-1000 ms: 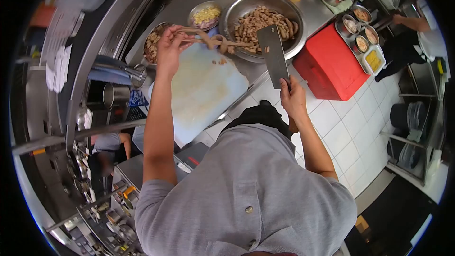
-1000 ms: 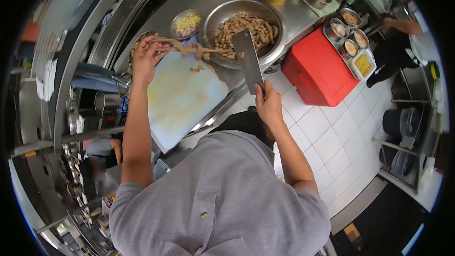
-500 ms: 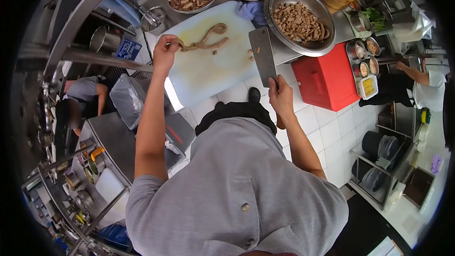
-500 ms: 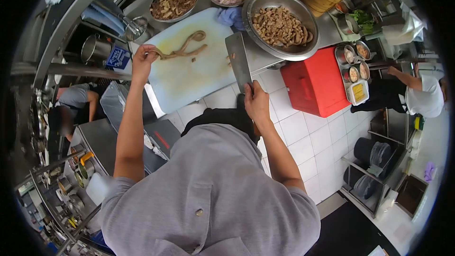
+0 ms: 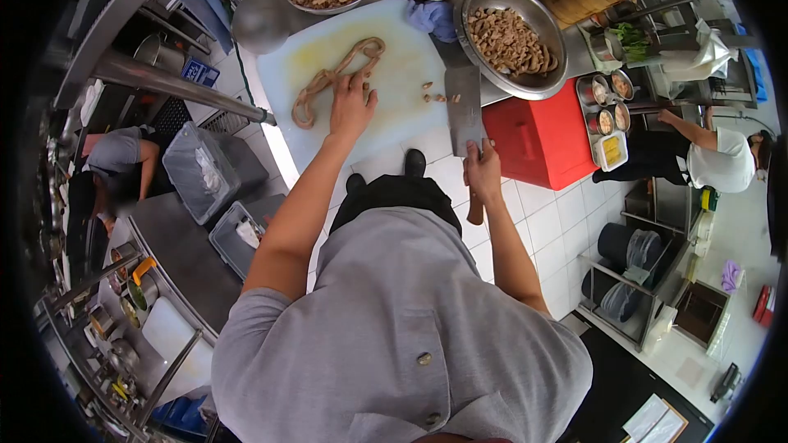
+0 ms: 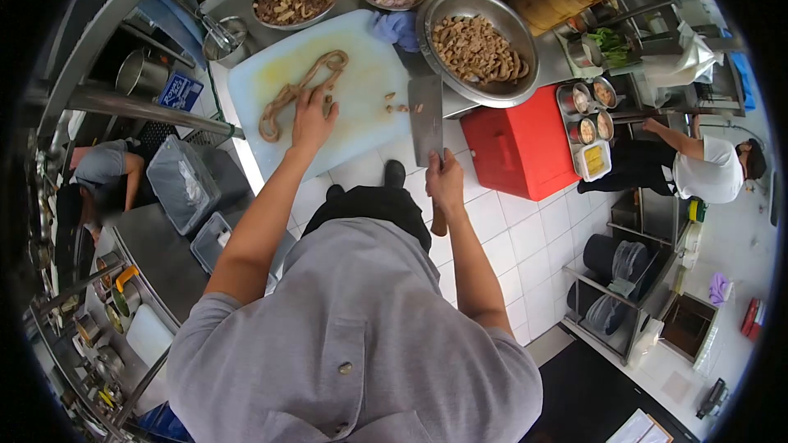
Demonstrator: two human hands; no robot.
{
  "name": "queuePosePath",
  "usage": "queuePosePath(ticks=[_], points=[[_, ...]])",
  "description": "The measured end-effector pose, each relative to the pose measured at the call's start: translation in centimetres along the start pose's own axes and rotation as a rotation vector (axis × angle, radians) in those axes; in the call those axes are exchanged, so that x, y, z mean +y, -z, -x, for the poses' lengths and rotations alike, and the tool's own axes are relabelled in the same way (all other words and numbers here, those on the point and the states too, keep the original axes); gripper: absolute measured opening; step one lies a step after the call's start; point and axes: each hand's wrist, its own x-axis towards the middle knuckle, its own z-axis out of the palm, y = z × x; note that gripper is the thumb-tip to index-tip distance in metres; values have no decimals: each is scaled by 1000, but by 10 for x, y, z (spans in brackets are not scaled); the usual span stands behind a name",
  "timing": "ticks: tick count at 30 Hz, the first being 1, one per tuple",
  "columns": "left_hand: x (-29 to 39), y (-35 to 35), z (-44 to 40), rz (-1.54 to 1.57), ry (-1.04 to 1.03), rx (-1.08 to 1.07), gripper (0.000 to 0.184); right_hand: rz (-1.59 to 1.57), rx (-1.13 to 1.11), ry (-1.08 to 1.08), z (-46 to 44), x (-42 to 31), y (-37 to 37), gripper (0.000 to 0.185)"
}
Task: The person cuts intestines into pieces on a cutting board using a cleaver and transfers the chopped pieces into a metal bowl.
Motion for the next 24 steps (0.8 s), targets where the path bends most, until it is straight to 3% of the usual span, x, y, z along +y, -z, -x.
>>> queuePosePath(ticks=[2, 4, 5, 11, 13, 17, 19, 24], points=[[2, -14, -13, 27, 15, -14, 58, -177, -88, -37, -3, 10, -6, 32], [0, -21, -18, -67, -228, 61, 60, -244, -168, -104, -5, 10, -19, 31], [-3, -24, -20, -74, -228, 54, 60, -259, -197, -120, -7, 11, -24, 30], [12, 1, -23, 21, -4, -236, 69, -306, -338, -91, -22, -16, -53, 28], [15, -1, -14, 228, 77, -199, 69, -273, -391, -85, -28, -13, -62, 29], [11, -17, -5, 335, 85, -79, 62, -205, -515, -72, -40, -15, -68, 30], [14, -21, -5, 466, 131, 0, 49, -210, -533, -72, -42, -22, -63, 30], [81, -26, -34, 493, -28, 146, 40, -201, -494, -50, -37, -57, -18, 28]])
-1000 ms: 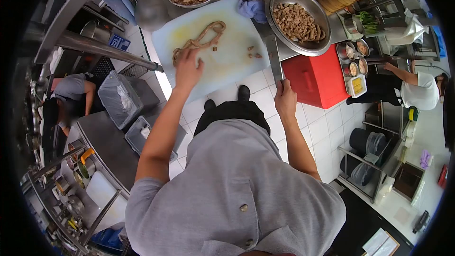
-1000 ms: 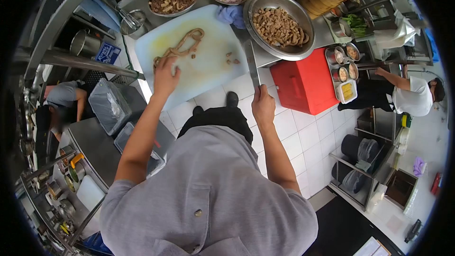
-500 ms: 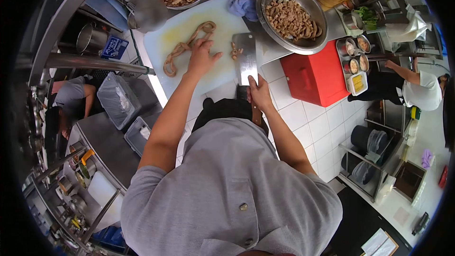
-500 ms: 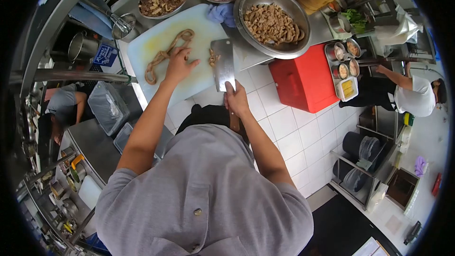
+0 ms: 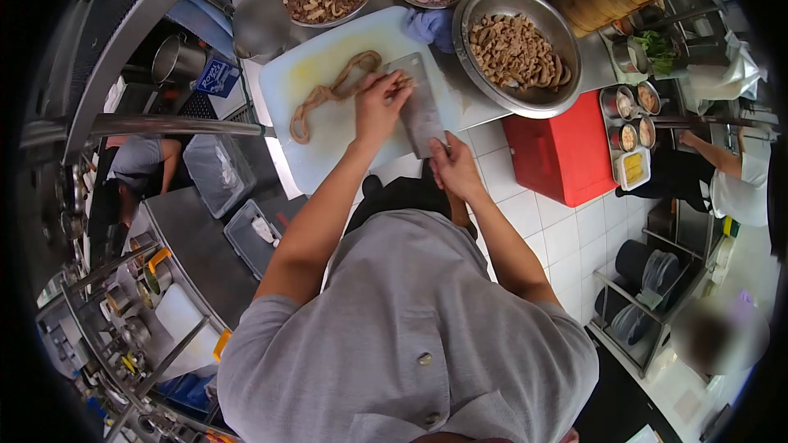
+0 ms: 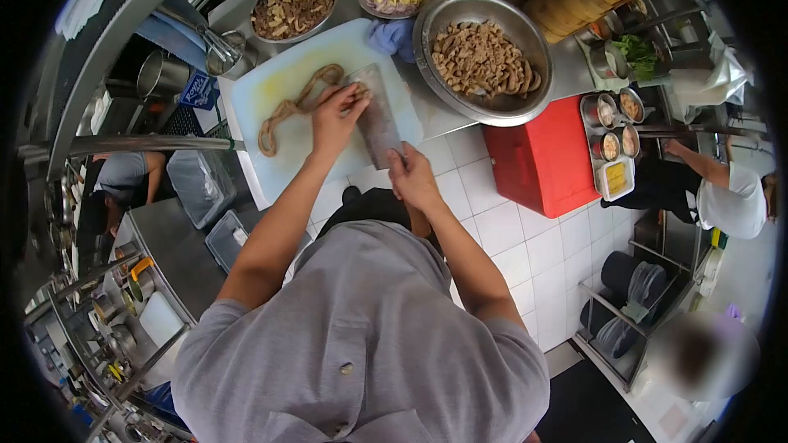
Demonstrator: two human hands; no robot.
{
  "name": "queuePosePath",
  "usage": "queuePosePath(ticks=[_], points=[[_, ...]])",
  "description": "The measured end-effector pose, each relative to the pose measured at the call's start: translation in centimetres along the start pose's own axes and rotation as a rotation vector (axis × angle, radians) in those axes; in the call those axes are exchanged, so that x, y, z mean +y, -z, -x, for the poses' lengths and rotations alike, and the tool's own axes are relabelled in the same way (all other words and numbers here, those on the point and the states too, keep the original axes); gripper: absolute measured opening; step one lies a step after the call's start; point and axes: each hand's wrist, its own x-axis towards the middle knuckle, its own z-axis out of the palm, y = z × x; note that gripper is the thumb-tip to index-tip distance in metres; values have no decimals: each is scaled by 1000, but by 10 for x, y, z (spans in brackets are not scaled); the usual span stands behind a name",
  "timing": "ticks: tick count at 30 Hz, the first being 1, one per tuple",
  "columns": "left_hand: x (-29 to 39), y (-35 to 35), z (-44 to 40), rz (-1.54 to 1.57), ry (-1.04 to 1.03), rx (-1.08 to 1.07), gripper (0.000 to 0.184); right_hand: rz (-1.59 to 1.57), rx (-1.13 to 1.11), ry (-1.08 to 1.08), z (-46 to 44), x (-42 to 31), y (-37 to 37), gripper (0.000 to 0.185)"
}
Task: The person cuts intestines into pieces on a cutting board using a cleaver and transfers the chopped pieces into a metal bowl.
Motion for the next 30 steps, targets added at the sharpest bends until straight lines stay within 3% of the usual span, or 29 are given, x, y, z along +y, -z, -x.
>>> queuePosePath(ticks=[5, 7, 8, 9, 11, 13, 15, 18, 23, 24, 26, 28, 30], points=[[77, -57, -60, 138, -71, -133, 43, 36, 365, 193, 21, -44, 62, 19], [79, -65, -75, 206, -50, -212, 44, 658, 737, 583, 12, -43, 91, 16], [69, -58, -84, 215, -69, -205, 44, 839, 809, 355, 16, -49, 103, 15], [58, -49, -89, 221, -92, -202, 45, 951, 923, 322, 19, -52, 111, 17], [18, -12, -94, -188, -85, -148, 44, 926, 1013, 311, 29, -56, 121, 16], [-29, 32, -97, -506, -179, -142, 44, 797, 988, 323, 31, -41, 127, 14], [-61, 60, -92, -551, -197, -268, 43, 680, 950, 337, 36, -32, 121, 14], [-66, 68, -88, -673, -258, -437, 40, 509, 783, 459, 43, -40, 89, 9], [-44, 64, -87, -743, -333, -468, 33, 390, 390, 284, 26, -3, 60, 18], [-40, 63, -88, -766, -296, -490, 31, 352, 273, 190, 26, 3, 57, 20], [-32, 60, -83, -783, -253, -510, 30, 418, 277, 206, 26, 15, 56, 20], [-13, 62, -59, -521, 121, -706, 26, 481, 309, 237, 32, 21, 52, 19], [-46, 68, -20, -541, -307, -696, 27, 485, 348, 244, 37, 26, 50, 19]])
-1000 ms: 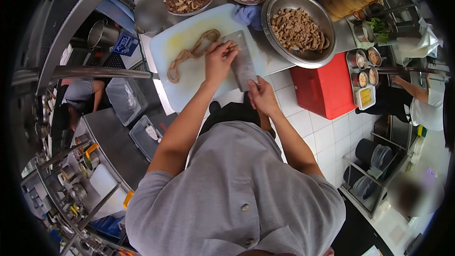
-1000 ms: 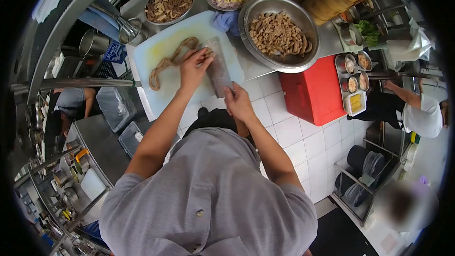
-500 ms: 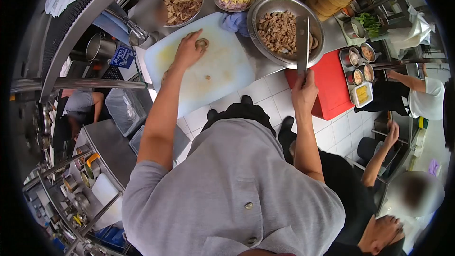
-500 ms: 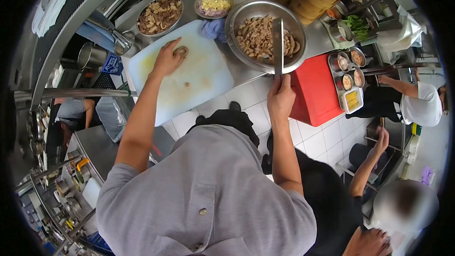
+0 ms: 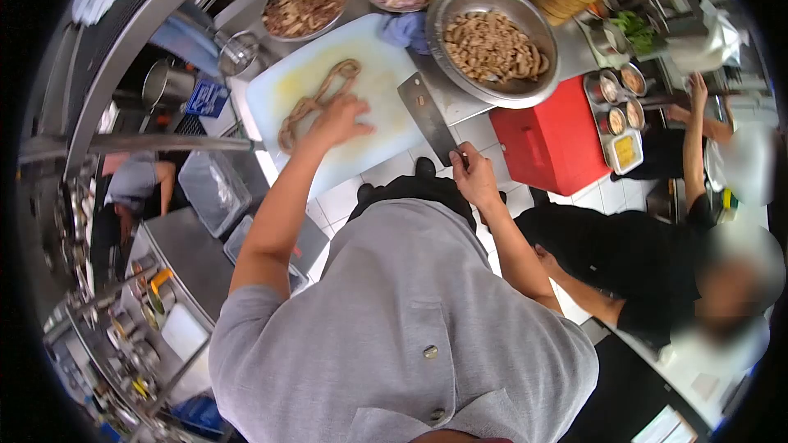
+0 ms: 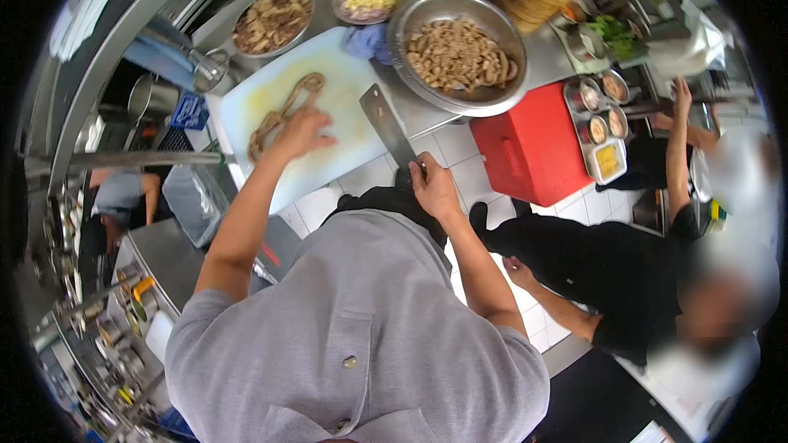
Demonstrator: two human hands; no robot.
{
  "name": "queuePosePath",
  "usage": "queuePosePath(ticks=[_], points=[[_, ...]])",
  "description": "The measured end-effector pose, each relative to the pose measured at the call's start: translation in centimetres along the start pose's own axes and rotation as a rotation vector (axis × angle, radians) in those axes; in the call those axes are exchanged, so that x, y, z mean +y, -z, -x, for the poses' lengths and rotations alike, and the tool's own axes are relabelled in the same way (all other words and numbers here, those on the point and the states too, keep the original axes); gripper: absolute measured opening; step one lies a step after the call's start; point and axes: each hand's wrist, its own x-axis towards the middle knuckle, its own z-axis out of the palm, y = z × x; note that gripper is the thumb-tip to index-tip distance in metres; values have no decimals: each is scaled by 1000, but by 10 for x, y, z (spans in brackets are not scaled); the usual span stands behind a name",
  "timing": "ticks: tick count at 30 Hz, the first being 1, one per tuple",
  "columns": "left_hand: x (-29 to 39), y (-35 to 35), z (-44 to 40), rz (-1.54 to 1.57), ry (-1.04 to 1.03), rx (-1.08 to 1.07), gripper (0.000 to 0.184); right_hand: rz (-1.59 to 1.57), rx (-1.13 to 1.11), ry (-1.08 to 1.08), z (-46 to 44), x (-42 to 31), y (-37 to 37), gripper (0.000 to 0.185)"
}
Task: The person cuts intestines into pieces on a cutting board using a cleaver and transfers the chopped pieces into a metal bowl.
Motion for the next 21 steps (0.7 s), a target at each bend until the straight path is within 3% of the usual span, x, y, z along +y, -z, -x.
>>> queuePosePath(ticks=[3, 5, 9, 11, 13, 15, 16, 18, 20, 21], points=[[13, -9, 21, 64, -104, 71, 25, 23, 63, -70, 8, 5, 0, 19], [13, -13, 19, 138, 10, -50, 17, 1, 54, -95, 11, 5, -2, 19], [37, -4, -27, 243, 7, 54, 9, -10, 53, -98, 12, 12, -8, 21], [72, 15, -77, 224, -152, 348, 11, -9, 73, -100, 12, 6, -7, 21], [112, 38, -124, 456, -173, 398, 21, -8, 61, -119, 13, 11, -12, 21], [136, 72, -149, 374, -83, 260, 30, -3, 57, -106, 15, 6, -9, 21], [122, 71, -159, 376, -78, 263, 30, -6, 52, -100, 19, 3, -7, 20], [63, 69, -170, 176, -280, 391, 37, 11, 58, -112, 26, -3, -3, 20], [1, 70, -150, -36, -106, 97, 42, 9, 71, -126, 26, 0, -5, 20], [-29, 64, -138, -52, -106, 85, 42, -33, 80, -130, 27, 7, -8, 19]])
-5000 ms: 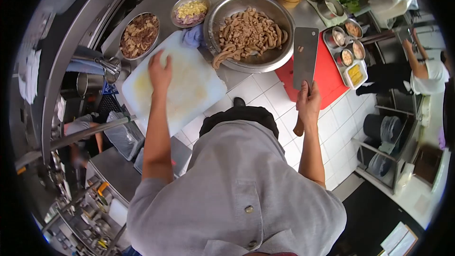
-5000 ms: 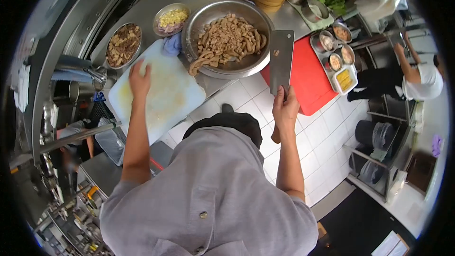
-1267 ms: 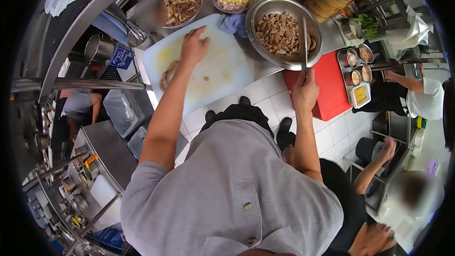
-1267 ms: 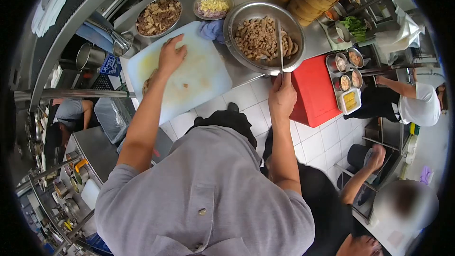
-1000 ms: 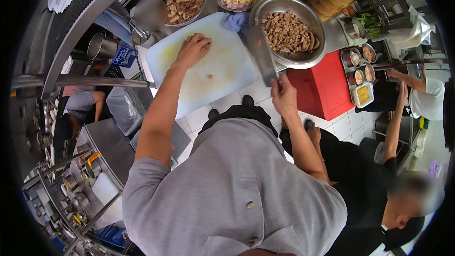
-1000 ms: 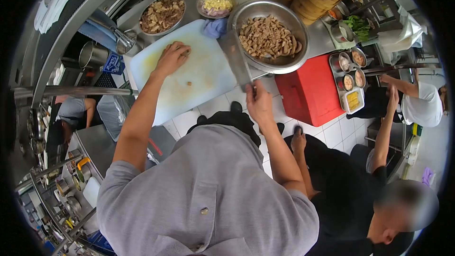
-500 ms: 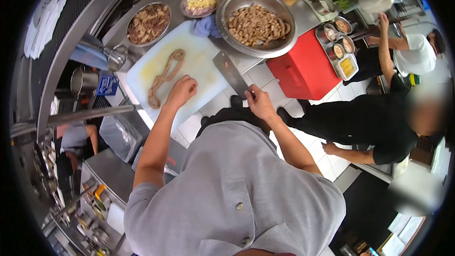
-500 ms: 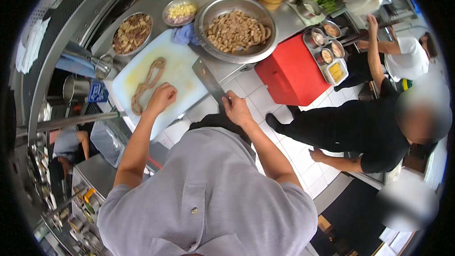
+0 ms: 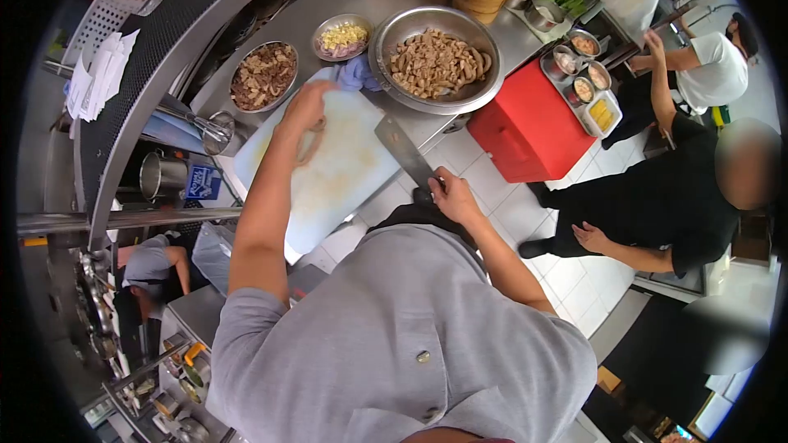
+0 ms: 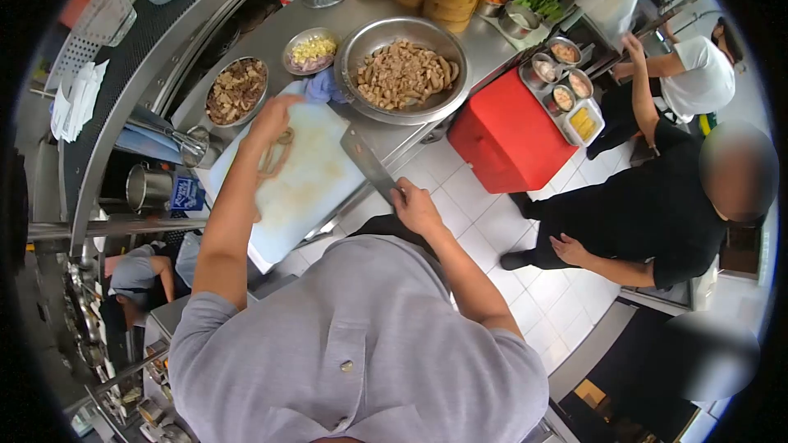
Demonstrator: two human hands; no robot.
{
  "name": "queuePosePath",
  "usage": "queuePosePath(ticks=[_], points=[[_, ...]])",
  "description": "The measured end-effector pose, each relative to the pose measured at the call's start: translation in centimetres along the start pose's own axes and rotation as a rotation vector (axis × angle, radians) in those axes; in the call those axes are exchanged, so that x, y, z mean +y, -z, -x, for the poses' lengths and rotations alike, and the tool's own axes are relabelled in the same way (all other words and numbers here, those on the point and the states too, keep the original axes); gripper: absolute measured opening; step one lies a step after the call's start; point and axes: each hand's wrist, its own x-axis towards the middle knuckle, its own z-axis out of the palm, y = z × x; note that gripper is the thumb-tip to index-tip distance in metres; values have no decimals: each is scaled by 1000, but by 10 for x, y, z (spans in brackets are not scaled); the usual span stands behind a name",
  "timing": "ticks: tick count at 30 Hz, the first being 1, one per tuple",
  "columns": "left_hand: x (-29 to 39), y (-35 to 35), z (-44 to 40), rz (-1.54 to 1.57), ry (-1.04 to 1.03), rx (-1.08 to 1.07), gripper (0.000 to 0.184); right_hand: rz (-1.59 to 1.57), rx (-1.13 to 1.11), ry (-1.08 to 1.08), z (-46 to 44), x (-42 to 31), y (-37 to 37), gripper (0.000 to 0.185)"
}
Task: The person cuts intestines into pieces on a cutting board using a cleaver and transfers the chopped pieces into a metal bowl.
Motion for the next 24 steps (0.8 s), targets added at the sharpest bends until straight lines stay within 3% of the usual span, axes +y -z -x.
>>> queuePosePath(ticks=[2, 6, 8, 12, 14, 16, 18, 23, 24], points=[[-40, -9, 36, -132, -136, -229, 48, -59, -8, -15, 3, 12, -9, 19], [-29, 0, 68, -67, -98, -183, 38, -59, 0, 3, -6, 20, -14, 19], [-28, 0, 65, -40, -31, -237, 20, -33, 10, 11, -10, 19, -15, 18], [-7, 5, 61, 135, 124, -196, 15, 20, -7, 37, -20, 4, -12, 19], [7, -1, 59, 292, 293, 12, 18, 23, -14, 41, -24, -3, -13, 19], [31, -5, 62, 355, 293, 83, 20, 25, -18, 40, -27, -9, -16, 19], [47, -17, 65, 150, 399, 35, 27, 7, -10, -15, -27, -15, -18, 20], [73, -69, 100, -42, 432, -15, 33, 80, 25, 31, -18, -36, -17, 20], [81, -72, 110, -78, 380, 54, 33, 114, 24, 46, -17, -38, -17, 19]])
